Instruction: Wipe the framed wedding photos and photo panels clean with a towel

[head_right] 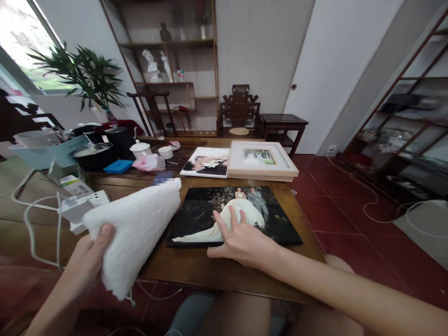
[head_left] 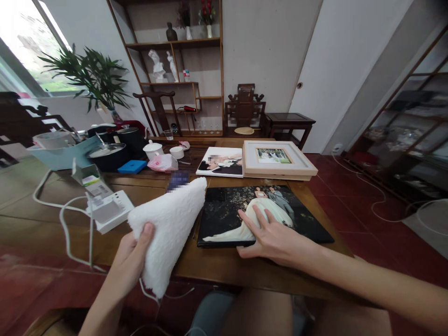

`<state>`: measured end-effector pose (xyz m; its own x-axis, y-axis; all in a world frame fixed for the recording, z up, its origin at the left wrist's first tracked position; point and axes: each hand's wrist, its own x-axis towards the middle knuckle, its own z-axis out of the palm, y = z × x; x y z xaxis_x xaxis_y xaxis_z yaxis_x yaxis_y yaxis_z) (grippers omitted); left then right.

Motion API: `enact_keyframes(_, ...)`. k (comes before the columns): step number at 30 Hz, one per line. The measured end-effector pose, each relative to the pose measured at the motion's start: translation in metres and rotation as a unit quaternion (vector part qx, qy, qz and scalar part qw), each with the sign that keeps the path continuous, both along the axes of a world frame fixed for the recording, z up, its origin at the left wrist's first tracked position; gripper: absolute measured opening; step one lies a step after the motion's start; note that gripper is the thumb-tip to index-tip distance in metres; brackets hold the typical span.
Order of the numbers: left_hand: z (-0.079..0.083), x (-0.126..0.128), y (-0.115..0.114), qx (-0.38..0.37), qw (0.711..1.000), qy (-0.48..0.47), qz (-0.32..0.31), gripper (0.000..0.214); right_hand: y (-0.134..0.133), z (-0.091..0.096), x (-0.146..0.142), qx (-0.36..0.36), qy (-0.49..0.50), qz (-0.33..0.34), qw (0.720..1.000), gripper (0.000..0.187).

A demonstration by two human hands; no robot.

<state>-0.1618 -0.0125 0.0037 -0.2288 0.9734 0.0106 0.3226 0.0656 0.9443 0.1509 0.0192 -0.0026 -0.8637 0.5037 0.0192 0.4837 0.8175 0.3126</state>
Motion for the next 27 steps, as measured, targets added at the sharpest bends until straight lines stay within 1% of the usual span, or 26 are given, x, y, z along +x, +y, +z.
enact_keyframes(6, -0.002, 0.001, 0.002, -0.011, 1.0, -0.012, 0.005, 0.061, -0.005, 0.006, 0.004, 0.132, 0.016, 0.002, 0.991, 0.062)
enact_keyframes(8, -0.003, 0.002, 0.002, -0.013, 1.0, -0.011, 0.01, 0.062, -0.007, 0.009, 0.004, 0.154, 0.026, -0.005, 0.988, 0.062)
enact_keyframes(12, -0.001, 0.003, 0.002, -0.01, 1.0, -0.007, 0.011, 0.064, -0.009, 0.012, 0.003, 0.183, 0.036, -0.014, 0.982, 0.055)
enact_keyframes(17, -0.002, 0.001, 0.001, -0.012, 1.0, -0.013, 0.0, 0.061, -0.009, 0.018, 0.003, 0.177, 0.038, -0.016, 0.983, 0.045)
enact_keyframes(22, -0.006, -0.001, 0.003, -0.013, 1.0, -0.017, 0.006, 0.06, -0.008, 0.037, 0.009, 0.163, 0.059, -0.028, 0.984, 0.044)
enact_keyframes(25, -0.007, -0.002, 0.003, -0.014, 1.0, -0.018, 0.004, 0.06, -0.009, 0.054, 0.018, 0.134, 0.131, -0.053, 0.981, 0.045)
enact_keyframes(27, -0.007, -0.001, 0.003, -0.017, 1.0, -0.015, 0.0, 0.06, -0.01, 0.065, 0.024, 0.102, 0.209, -0.073, 0.97, 0.045)
